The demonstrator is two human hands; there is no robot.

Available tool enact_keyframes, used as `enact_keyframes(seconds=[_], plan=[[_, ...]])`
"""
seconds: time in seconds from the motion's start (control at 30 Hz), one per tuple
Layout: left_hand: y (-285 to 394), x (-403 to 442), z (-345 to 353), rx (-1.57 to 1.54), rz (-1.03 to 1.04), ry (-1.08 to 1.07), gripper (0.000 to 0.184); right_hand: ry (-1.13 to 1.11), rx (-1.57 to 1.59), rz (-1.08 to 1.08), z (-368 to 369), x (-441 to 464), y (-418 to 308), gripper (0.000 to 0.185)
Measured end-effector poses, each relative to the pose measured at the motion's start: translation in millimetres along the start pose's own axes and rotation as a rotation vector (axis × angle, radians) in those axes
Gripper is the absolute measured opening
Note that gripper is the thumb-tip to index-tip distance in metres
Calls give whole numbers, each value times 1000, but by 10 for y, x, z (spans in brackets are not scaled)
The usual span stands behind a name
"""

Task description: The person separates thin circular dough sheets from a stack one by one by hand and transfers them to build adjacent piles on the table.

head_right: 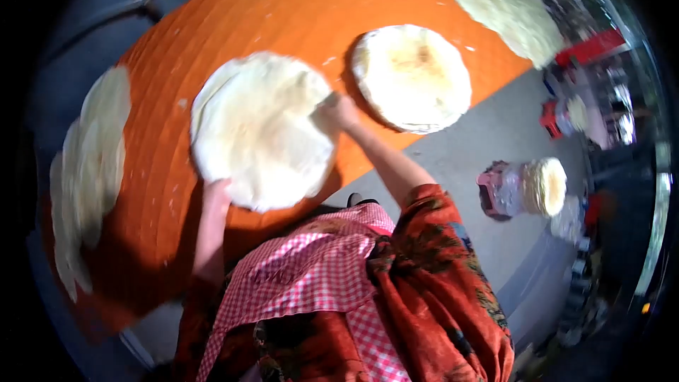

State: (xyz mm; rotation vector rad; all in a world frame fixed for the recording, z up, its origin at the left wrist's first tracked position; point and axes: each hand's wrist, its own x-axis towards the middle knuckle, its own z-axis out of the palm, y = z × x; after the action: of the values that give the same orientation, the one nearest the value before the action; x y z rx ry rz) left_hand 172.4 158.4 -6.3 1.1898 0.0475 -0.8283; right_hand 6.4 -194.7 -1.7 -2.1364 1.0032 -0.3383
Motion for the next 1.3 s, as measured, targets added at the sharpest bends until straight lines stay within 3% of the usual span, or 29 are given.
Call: enact_keyframes(seconds=[0.07,0.13,0.2,0.23,0.3,0.37,0.4,0.5,0.6,0.73,0.8,0.9,1.0,1.13,1.17,1.27,1.3], plan=[[254,-149,179,61,6,-10,74,65,319,-93,-50,-65,-42,38],[475,-221,427,88,79,-38,75,90,389,-119,-556,-275,-490,31],[780,-323,1021,99,94,-87,75,180,661,-138,-980,-232,-465,18],[880,-325,1319,124,122,-139,74,155,709,-4,-1363,-281,-511,18],[1038,-416,2103,127,201,-242,72,307,567,-129,-2014,-110,-128,19],[1031,-409,2783,122,236,-328,70,399,713,-76,-2781,-244,-213,12],[991,-371,3103,111,242,-352,69,383,858,-222,-2993,-79,133,12],[691,-82,3862,105,183,-490,64,454,810,-132,-3601,-83,542,15],[42,510,4081,141,59,-507,59,432,790,14,-3576,109,1347,21],[-1085,1122,3935,400,-177,-171,55,284,455,372,-2968,262,2672,23],[-1131,1119,3966,422,-120,-84,56,264,514,403,-3081,247,2479,23],[-1030,1067,3966,409,-143,-138,50,235,722,387,-3170,231,2424,24],[-852,852,4176,447,-108,-88,48,306,771,224,-3423,252,2018,23],[-872,731,4253,496,-134,-53,46,344,497,258,-3301,402,2432,25],[-906,772,4242,613,-143,-3,45,248,245,342,-3266,420,2574,34],[-1318,1188,3824,922,351,8,46,319,-79,345,-3400,276,2215,45],[-1015,773,4226,1183,642,154,53,482,-420,95,-3450,199,2075,62]])
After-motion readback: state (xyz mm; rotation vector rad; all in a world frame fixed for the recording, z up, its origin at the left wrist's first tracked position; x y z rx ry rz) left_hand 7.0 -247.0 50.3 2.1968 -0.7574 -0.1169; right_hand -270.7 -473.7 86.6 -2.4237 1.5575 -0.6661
